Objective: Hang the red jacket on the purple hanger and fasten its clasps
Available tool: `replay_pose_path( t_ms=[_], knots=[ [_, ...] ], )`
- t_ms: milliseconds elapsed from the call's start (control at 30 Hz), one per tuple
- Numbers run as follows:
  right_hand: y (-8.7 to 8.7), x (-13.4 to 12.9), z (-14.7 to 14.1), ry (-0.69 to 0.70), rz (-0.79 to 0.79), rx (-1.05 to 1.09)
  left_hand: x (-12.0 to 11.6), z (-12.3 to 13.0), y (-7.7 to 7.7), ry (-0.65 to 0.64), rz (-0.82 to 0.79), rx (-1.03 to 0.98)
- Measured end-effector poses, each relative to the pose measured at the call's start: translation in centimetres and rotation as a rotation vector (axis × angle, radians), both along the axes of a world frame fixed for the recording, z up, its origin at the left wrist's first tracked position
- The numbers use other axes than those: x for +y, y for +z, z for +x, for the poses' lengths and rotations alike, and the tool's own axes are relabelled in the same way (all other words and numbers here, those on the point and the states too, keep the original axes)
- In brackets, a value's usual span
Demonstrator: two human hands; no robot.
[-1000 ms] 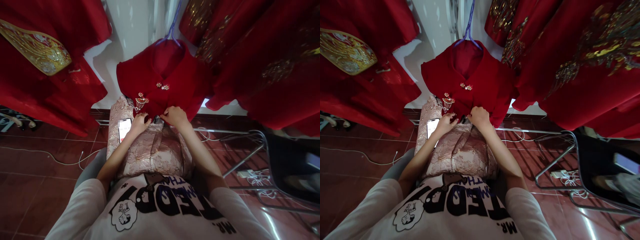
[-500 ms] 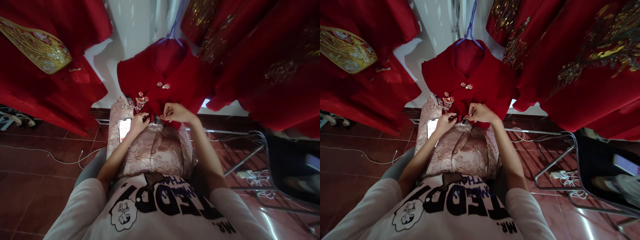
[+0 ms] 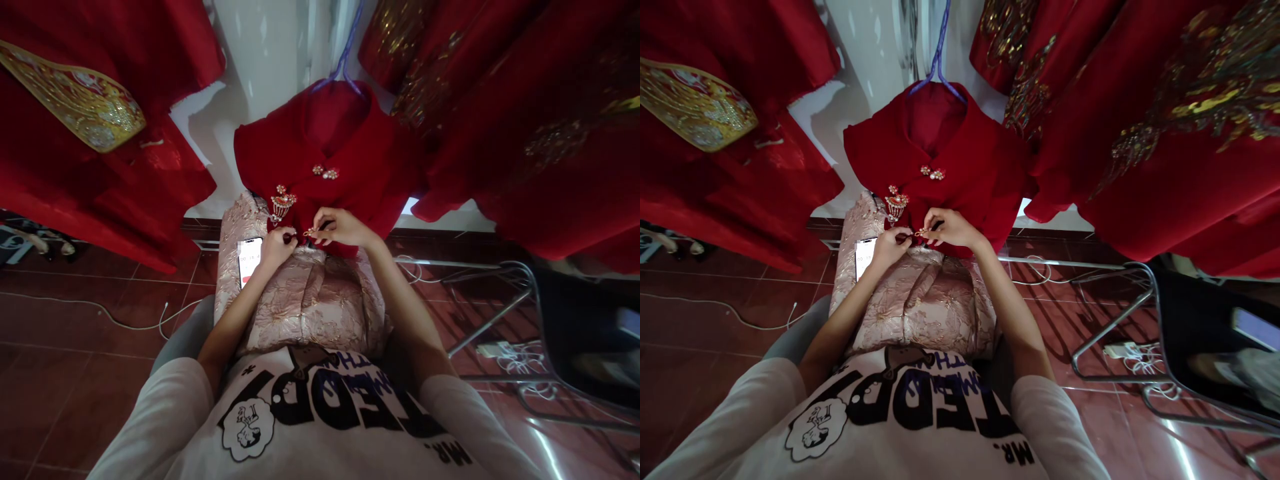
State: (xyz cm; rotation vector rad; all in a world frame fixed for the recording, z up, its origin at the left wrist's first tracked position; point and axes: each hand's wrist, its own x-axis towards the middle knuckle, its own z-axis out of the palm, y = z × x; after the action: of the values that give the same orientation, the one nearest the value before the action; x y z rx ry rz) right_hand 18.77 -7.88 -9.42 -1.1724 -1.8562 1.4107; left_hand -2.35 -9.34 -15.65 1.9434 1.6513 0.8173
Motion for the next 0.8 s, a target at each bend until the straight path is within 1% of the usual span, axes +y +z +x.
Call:
replay_pose_path(
  t_ms=[67,133,267,333,433,600,800],
  knots=[
    [-0.9,0.1,-1.1,-0.049,0.054,-0.020,0.3,-0.3,-0.3,-0.001,0.008,-0.047],
    [-1.9,0.3,-2.1,-0.070,0.135,-0.060,0.6,-0.6,-0.6,0.001,0.003,-0.109],
    [-3.6,0.5,-3.2,-0.098,0.325,-0.217,1.3,-1.1,-0.9,0.001,-0.027,-0.293],
    [-4.1,0.5,-3.4,-0.110,0.389,-0.294,1.6,-1.2,-1.0,0.000,-0.047,-0.372],
    [-4.4,0.3,-3.5,-0.115,0.438,-0.369,1.8,-1.4,-1.1,-0.005,-0.074,-0.428],
    [-4.3,-0.1,-3.9,-0.156,0.481,-0.495,2.0,-1.2,-1.3,-0.029,-0.089,-0.431],
    [-4.4,-0.2,-4.3,-0.157,0.486,-0.505,1.9,-1.1,-1.2,-0.016,-0.104,-0.456]
  ],
)
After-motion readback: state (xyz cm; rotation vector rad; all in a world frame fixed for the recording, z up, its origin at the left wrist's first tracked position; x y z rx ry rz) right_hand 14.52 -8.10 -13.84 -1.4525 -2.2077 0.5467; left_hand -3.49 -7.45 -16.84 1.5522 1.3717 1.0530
